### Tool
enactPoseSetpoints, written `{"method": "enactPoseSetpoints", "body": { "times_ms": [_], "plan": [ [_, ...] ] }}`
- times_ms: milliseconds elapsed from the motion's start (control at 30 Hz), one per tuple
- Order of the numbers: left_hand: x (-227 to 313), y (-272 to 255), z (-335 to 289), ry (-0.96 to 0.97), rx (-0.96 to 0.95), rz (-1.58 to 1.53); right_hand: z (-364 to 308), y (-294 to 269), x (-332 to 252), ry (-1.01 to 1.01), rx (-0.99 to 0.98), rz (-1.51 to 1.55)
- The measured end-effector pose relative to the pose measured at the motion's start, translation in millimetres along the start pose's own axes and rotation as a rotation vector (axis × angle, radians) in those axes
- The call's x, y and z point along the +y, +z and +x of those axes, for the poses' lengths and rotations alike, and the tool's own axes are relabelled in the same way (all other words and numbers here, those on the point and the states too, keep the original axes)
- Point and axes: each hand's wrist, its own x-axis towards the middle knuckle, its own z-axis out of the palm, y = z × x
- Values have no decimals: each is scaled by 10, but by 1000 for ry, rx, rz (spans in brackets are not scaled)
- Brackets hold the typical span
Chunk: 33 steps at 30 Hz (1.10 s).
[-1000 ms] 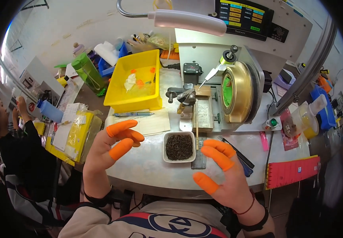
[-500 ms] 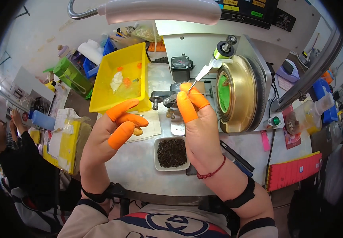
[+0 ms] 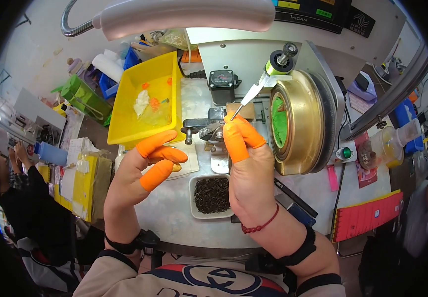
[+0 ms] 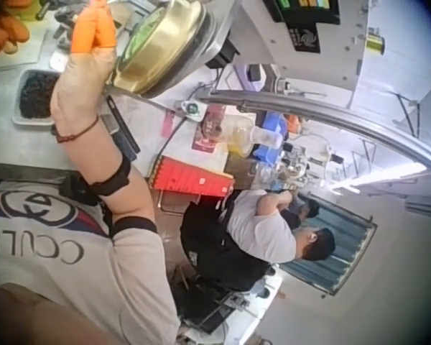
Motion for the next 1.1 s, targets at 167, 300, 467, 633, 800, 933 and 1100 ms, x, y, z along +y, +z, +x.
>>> {"method": "enactPoseSetpoints", "body": {
  "times_ms": [167, 300, 467, 633, 800, 933, 1100],
  "plan": [
    [18, 9, -17, -5, -7, 37, 13, 2, -57, -51, -63, -154],
    [-5, 18, -39, 10, 35, 57, -105, -84, -135, -17, -82, -176],
    [-11, -13, -89, 10, 19, 70, -285, -134, -263, -453, -394, -564],
    [-31, 2, -120, 31, 25, 70, -338, -264, -260, -430, -466, -593],
    [-37, 62, -159, -4, 9, 66, -236, -45, -145, -177, -57, -490],
    [-29, 74, -191, 3, 6, 81, -76, 40, -135, 45, -69, -131],
    [-57, 76, -204, 8, -4, 89, -4, -1, -46, 49, -61, -71]
  ]
}}
